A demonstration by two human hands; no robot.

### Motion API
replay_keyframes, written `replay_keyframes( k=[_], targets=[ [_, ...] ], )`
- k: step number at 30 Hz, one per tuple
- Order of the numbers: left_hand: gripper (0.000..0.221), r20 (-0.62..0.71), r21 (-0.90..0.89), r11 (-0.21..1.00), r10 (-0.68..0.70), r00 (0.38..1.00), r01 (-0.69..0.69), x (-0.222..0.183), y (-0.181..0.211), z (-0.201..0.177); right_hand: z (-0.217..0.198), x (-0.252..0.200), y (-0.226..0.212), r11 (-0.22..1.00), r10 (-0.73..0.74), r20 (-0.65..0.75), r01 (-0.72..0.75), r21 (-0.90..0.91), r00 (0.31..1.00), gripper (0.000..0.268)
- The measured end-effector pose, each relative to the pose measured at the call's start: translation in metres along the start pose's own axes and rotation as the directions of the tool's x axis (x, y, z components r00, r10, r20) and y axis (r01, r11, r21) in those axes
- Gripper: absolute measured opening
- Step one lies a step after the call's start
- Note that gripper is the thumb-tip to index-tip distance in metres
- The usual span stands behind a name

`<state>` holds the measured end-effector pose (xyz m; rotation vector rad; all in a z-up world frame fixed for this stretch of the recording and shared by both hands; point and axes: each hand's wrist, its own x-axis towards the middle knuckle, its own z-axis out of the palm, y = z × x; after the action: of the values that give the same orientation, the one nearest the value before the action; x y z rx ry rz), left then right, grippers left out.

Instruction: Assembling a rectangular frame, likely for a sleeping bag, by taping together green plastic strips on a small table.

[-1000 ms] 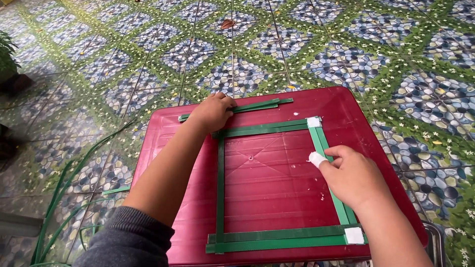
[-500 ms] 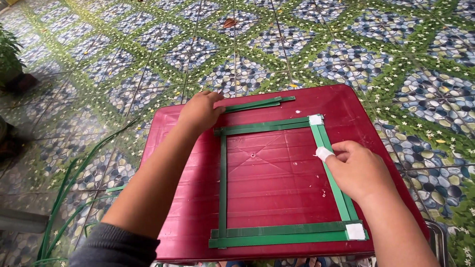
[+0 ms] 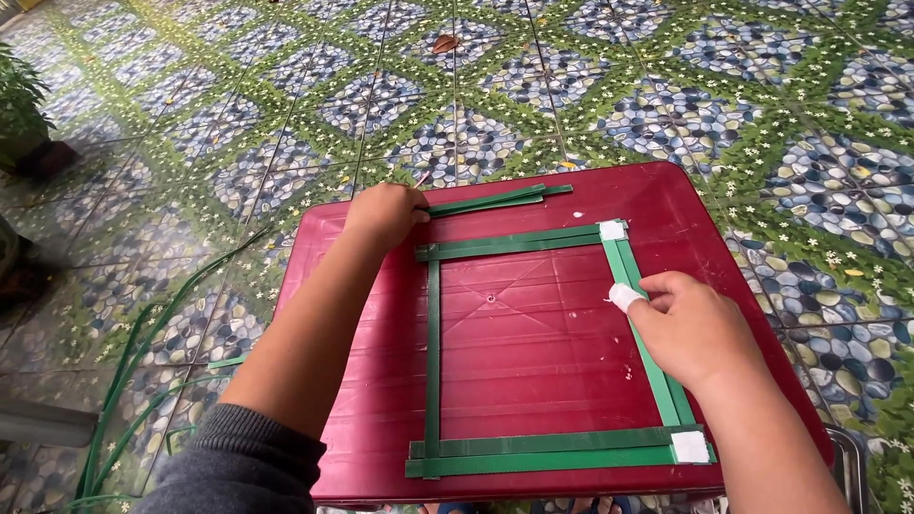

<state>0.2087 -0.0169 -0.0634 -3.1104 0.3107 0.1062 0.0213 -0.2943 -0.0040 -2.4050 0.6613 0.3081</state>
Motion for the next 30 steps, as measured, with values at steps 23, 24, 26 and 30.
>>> replay_keyframes(
  k=[23, 24, 26, 30],
  targets=[
    [0.018, -0.265, -0.108, 0.989, 0.073, 0.962, -0.105, 0.006, -0.006, 0.022, 0.001, 0.001, 0.001, 1.0, 0.013, -0.003, -0.013, 0.017, 1.0, 0.036],
    [0.014, -0.339, -0.143, 0.977, 0.101, 0.935, -0.157, 0.007, -0.005, 0.023, -0.001, 0.0, 0.0, 1.0, 0.022, -0.001, -0.022, 0.015, 1.0, 0.037],
    [0.016, -0.325, -0.122, 0.98, 0.113, 0.939, -0.16, 0.0, 0.004, 0.013, 0.001, 0.005, 0.004, 1.0, 0.007, -0.011, -0.007, 0.008, 1.0, 0.039],
    [0.046, -0.153, -0.074, 0.991, 0.104, 0.983, -0.116, -0.007, 0.01, 0.0, 0.003, 0.007, 0.006, 1.0, -0.011, -0.02, 0.011, -0.003, 1.0, 0.038]
  ],
)
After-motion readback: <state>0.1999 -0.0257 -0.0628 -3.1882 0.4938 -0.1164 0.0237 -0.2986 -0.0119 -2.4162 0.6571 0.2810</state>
